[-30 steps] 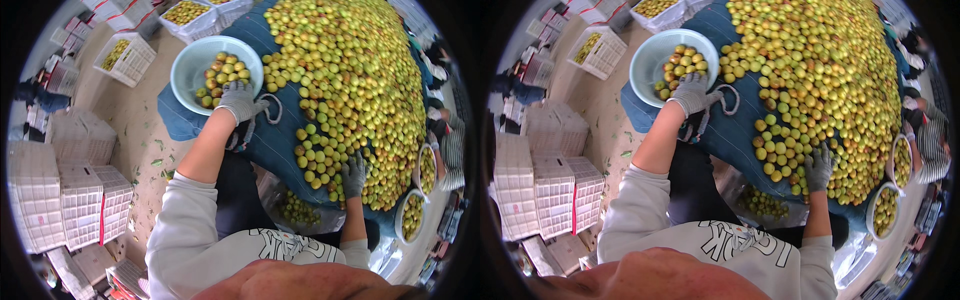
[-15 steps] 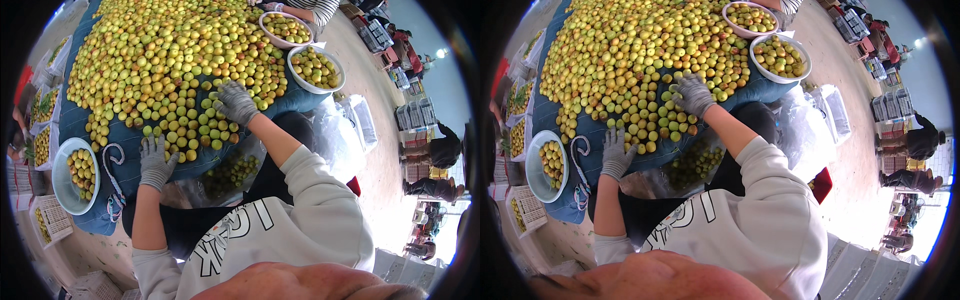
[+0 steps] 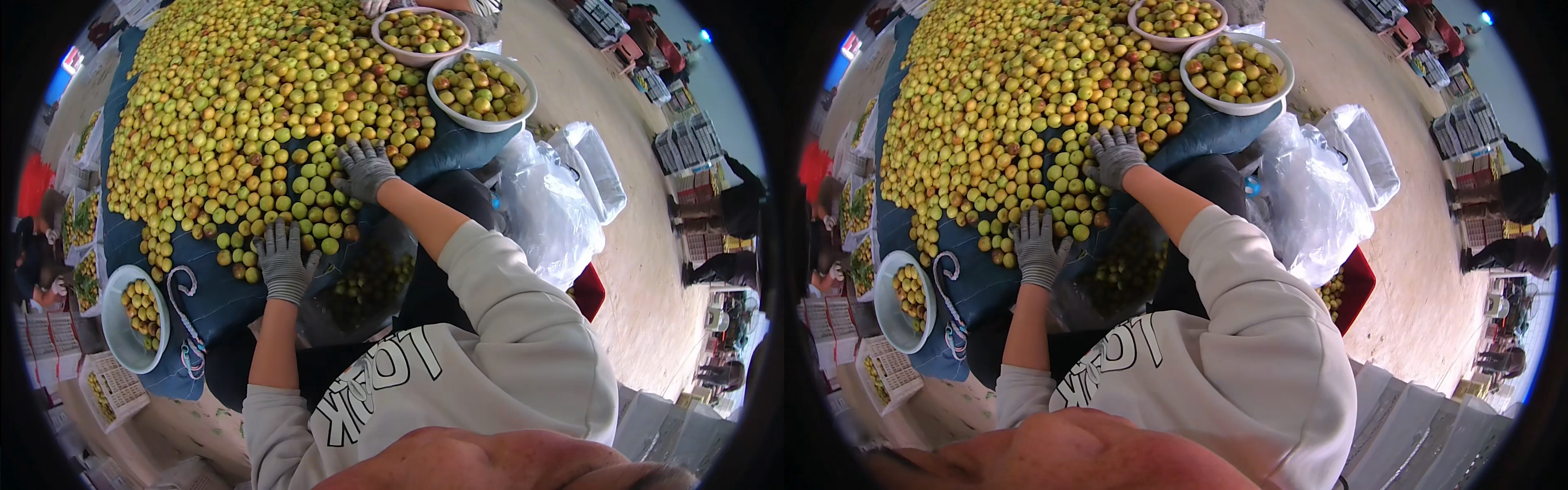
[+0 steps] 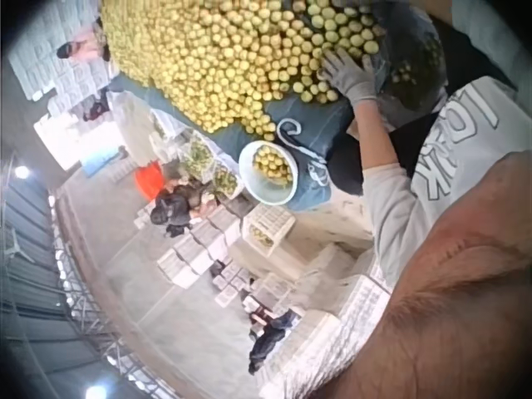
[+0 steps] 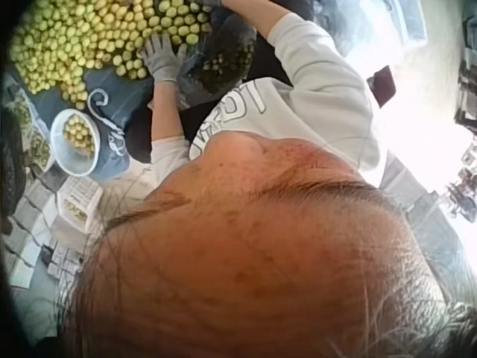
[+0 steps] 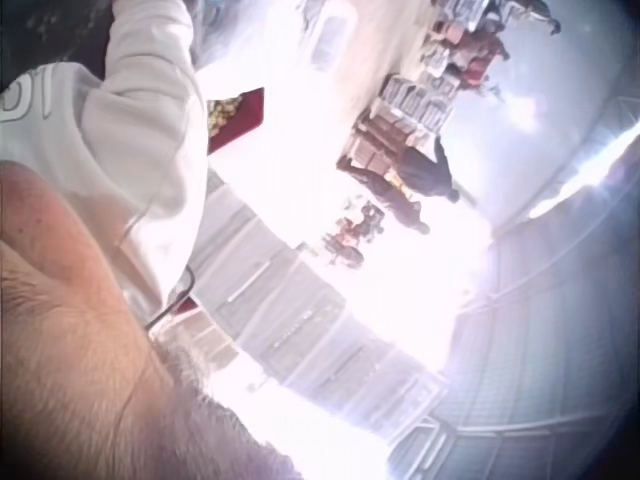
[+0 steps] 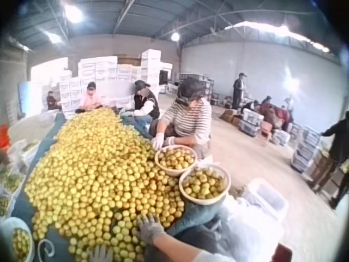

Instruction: The person sorts green plums from a large pile on a table, picking them up by hand and placing them into a white bowl. The person wears gloves and works continuously, moving plums from the pile to the bowl.

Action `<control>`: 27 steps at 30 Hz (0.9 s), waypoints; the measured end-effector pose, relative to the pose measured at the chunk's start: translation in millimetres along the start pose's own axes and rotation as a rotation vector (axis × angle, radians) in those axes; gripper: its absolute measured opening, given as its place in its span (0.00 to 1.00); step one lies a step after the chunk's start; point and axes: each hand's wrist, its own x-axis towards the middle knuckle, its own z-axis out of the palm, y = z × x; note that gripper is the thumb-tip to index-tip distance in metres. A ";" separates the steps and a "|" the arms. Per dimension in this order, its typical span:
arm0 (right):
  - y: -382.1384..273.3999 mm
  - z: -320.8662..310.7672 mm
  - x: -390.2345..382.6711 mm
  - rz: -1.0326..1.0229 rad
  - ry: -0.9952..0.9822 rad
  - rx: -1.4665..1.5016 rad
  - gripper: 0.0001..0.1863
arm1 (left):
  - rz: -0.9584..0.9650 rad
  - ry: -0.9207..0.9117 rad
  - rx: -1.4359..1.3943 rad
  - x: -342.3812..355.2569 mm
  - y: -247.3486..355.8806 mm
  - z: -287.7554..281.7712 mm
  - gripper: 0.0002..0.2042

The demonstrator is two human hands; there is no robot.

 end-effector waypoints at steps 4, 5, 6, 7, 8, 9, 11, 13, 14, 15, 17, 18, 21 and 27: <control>-4.0 -4.8 5.7 -0.036 -0.007 -0.030 0.43 | -0.039 -0.013 -0.030 6.0 -5.0 -2.2 0.42; -4.0 -4.7 5.4 -0.040 0.006 -0.015 0.43 | -0.043 -0.017 -0.013 6.5 -7.0 -1.5 0.42; -3.5 -5.5 5.5 -0.040 0.020 -0.006 0.43 | -0.045 -0.020 0.003 7.9 -8.3 -1.1 0.42; -0.8 -4.3 3.3 -0.034 0.027 0.005 0.42 | -0.041 -0.029 0.017 8.4 -5.1 -2.1 0.42; 1.9 -4.3 2.3 -0.035 0.043 0.028 0.42 | -0.053 -0.031 0.024 9.1 -1.1 -5.8 0.42; 3.2 -5.9 3.3 -0.026 0.046 0.057 0.43 | -0.041 0.001 0.026 10.5 -0.7 -5.2 0.42; 5.8 -11.1 0.8 -0.013 -0.002 0.088 0.43 | -0.046 0.027 0.025 10.4 5.8 -4.1 0.41; 3.6 -5.3 4.7 -0.044 0.019 0.100 0.43 | -0.006 0.076 0.057 7.6 -3.5 4.3 0.41; 5.9 -2.5 6.3 -0.052 0.012 0.120 0.43 | -0.011 0.068 0.065 7.3 -4.8 11.6 0.41; 4.8 -3.1 7.5 -0.071 0.008 0.145 0.43 | -0.023 0.061 0.080 5.4 -8.4 15.5 0.41; 7.2 -4.6 4.0 -0.034 0.026 0.162 0.43 | -0.023 0.036 0.126 10.3 -5.7 23.2 0.42; -2.0 1.4 8.0 -0.047 0.038 0.195 0.43 | -0.049 0.013 0.157 5.0 -11.5 22.9 0.42; 9.8 -3.8 1.7 -0.020 0.045 0.253 0.42 | -0.002 0.034 0.161 14.1 -6.2 24.2 0.40; -12.7 -5.6 9.0 0.025 0.021 0.398 0.36 | 0.049 0.074 0.171 12.0 -20.6 32.9 0.37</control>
